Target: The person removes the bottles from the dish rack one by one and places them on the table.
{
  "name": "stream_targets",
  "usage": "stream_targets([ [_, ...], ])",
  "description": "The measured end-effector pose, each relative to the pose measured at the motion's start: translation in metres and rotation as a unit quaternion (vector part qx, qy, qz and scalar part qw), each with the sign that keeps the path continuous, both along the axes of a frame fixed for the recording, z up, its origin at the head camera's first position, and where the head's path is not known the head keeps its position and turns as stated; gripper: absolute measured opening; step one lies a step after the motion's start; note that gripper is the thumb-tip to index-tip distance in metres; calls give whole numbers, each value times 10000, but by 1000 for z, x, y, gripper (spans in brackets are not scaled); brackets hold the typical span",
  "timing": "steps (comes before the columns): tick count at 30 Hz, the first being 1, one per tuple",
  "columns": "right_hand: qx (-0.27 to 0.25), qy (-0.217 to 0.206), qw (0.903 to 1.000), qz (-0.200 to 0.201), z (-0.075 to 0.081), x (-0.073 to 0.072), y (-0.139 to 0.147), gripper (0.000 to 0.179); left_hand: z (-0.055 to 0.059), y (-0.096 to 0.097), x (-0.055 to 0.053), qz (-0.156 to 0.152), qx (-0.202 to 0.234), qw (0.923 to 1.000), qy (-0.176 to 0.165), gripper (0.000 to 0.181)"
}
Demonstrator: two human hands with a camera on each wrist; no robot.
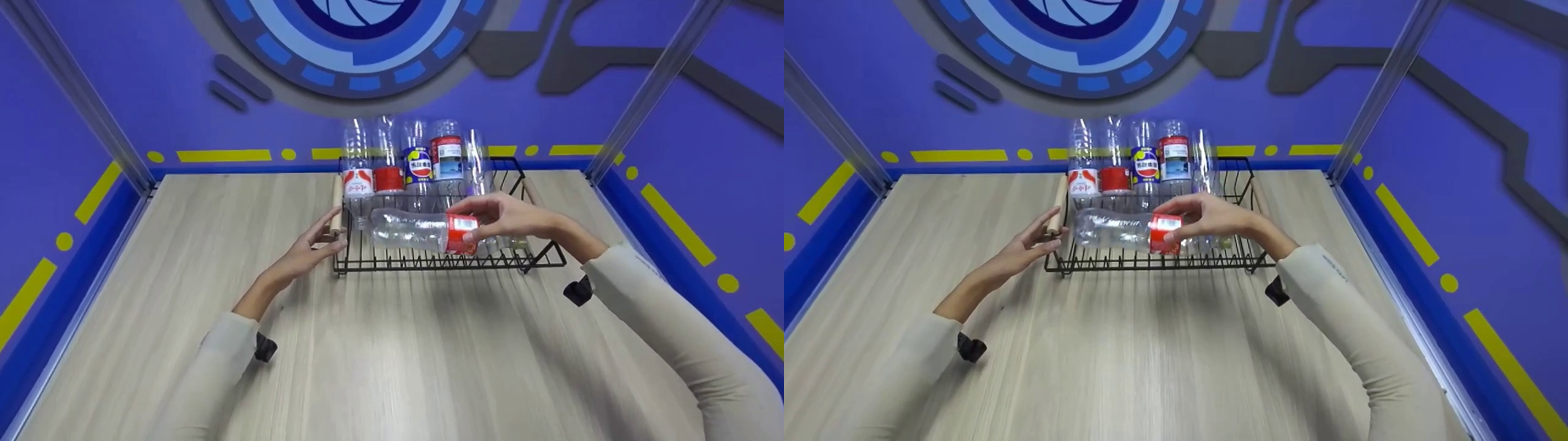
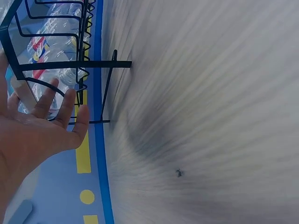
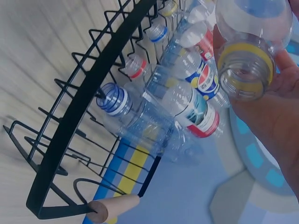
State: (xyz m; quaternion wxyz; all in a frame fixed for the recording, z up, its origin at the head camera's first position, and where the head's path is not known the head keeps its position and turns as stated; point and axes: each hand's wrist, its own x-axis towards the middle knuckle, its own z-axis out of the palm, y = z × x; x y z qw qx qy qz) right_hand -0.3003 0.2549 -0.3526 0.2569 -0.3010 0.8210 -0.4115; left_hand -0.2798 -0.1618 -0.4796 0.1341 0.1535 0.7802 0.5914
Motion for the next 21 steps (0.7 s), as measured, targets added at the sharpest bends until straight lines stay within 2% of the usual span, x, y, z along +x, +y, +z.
stream_targets([
  [5, 109, 134, 9997, 151, 2, 6, -2, 57, 10, 3, 8, 45, -175, 9998, -35, 75],
  [8, 103, 170, 9995, 234, 4, 7, -4, 58, 23, 6, 16, 295, -341, 9989, 100, 73],
  [11, 11, 160, 9995, 284, 4, 7, -4, 58, 38, 9, 23, 741, -567, 9937, 625, 66],
  [14, 14, 159, 9994, 295, 3, 8, -4, 58, 52, 14, 29, 1053, -730, 9840, 1242, 56],
  [17, 62, 157, 9994, 290, 1, 9, -3, 59, 61, 19, 34, 936, -787, 9769, 1755, 47],
  [21, 85, 125, 9995, 290, 0, 9, -4, 60, 72, 27, 41, 313, -621, 9759, 2067, 41],
])
